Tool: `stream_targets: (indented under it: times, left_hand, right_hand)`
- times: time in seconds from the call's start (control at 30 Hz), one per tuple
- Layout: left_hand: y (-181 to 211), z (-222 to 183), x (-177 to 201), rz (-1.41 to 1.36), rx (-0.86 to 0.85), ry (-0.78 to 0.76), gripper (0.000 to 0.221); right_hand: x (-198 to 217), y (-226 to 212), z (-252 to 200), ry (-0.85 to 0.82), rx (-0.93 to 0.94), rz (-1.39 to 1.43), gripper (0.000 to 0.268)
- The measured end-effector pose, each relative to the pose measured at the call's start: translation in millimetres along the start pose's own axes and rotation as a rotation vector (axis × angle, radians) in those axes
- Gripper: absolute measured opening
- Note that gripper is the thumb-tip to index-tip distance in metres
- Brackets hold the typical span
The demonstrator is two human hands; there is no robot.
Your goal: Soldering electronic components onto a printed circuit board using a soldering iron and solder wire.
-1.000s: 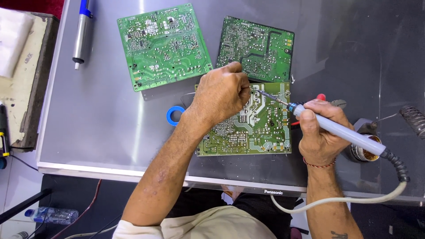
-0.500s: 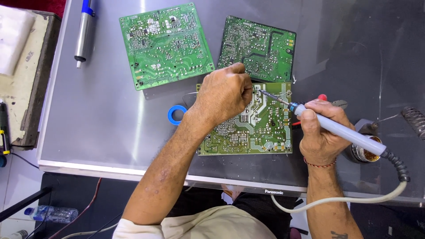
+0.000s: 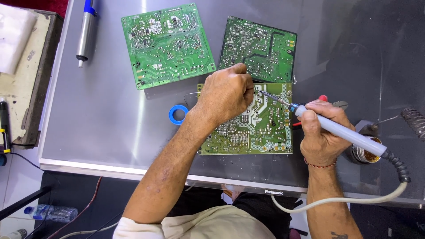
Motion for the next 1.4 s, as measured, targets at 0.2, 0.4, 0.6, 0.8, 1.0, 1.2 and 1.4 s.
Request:
stream_targets:
  times: [0.2,0.4,0.6,0.8,1.0,1.2,1.4]
  left_hand:
    - [0.9,0.5,1.6,-0.009,0.008,-0.010,0.014]
    - [0.0,0.4,1.6,0.000,0.013,-0.024,0.014]
    - [-0.4,0.5,1.0,-0.010,0.013,-0.018,0.014]
    - [0.5,1.0,1.2,-0.009,0.010,-0.004,0.014]
    - [1.6,0.5,5.0,-0.029,0.019,0.000,0.015]
    - [-2.0,-0.5,10.9,-0.035,-0.034,0.106,0.013]
    - [-10.8,-4.6,44.2,-0.190,0.032,0.228,0.014]
  right_hand:
    - [-0.6,0.0,-0.1,0.008,-0.014,0.012,0.030]
    - [-0.3,-1.4,0.4,-0.001,-0.018,0.009,0.029]
    - [0.5,0.6,-0.6,0.001,-0.027,0.016,0.025]
    - [0.1,0.0,-0.3,-0.003,-0.018,0.006,0.025]
    - [-0.2,1.4,-0.2,0.008,-0.011,0.015,0.028]
    - [0.8,2.7,-1.1,0.060,0.003,0.051,0.023]
    - [4.2,13.1,1.2,0.187,-0.072,0.190,0.010]
Point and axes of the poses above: each hand's wrist, its own z-axis towards the middle knuckle, its own x-axis out of the back of the hand, y = z × x, the point moved 3 cm from there along z, towards the middle knuckle, and after that the axes turned 5 degrees about -x, right-handed, at the moved point
